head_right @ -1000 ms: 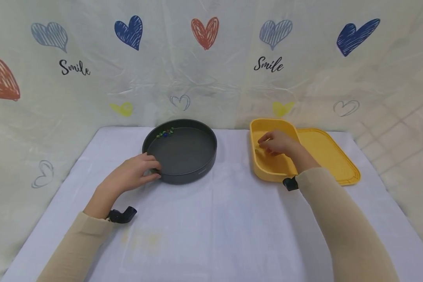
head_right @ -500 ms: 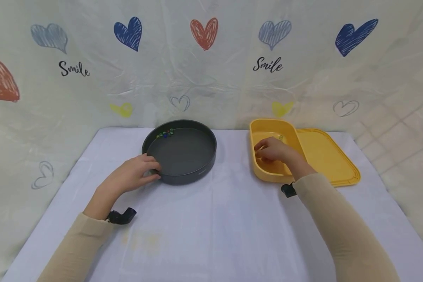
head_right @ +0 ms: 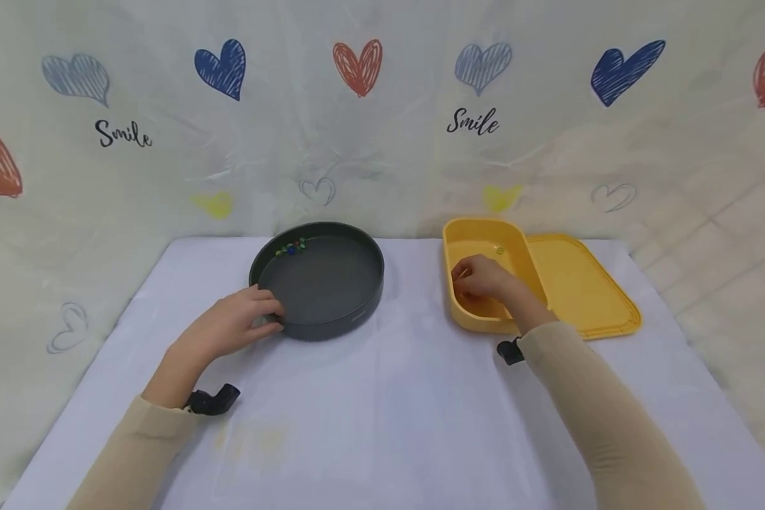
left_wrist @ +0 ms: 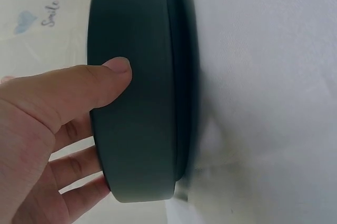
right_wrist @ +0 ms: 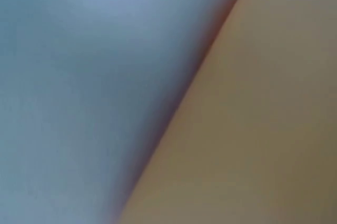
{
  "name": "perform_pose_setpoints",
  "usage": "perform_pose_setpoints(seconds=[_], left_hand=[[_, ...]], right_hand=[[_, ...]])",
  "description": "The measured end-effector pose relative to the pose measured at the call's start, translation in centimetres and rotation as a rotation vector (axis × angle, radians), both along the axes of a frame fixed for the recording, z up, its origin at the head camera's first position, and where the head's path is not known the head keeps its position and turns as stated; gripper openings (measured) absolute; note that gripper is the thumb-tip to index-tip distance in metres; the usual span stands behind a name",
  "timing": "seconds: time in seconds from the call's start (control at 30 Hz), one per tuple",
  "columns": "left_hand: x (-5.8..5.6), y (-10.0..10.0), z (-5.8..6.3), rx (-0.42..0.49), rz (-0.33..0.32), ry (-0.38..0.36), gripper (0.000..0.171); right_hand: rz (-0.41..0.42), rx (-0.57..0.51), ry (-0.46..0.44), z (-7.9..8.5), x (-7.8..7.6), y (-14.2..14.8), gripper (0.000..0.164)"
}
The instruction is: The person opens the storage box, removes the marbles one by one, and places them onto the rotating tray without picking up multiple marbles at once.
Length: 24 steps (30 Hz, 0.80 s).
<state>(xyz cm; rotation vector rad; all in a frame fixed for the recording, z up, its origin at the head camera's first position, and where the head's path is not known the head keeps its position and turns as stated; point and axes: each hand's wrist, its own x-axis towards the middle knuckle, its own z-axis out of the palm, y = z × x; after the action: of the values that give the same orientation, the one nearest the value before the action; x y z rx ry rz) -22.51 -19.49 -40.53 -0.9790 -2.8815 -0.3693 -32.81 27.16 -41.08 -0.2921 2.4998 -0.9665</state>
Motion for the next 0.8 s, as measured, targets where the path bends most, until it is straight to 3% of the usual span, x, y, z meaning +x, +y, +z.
perform_pose_setpoints(seconds=[0.23,0.43,0.63,0.8], left_hand=[[1.0,0.0,-0.6,0.083,-0.022,-0.002,0.017],[1.5,0.3,-0.9,0.136,-0.025,0.006,0.015],[1.5,0.5,-1.0,0.145,-0.039,0.007,0.013],[1.2,0.8,-0.3,0.133,-0.06,0.071,0.015]], right_hand=[[-0.006,0.051,0.051,-0.9,0.1,-0.7,0.016],[-0.046,-0.02,0.071,-0.7,0.7,-0.5,0.018],[-0.155,-0.155,0.112,1.0,2.2,0.0,0.029],[-0.26,-0.379,0.158,3.0,3.2,-0.6,0.038]])
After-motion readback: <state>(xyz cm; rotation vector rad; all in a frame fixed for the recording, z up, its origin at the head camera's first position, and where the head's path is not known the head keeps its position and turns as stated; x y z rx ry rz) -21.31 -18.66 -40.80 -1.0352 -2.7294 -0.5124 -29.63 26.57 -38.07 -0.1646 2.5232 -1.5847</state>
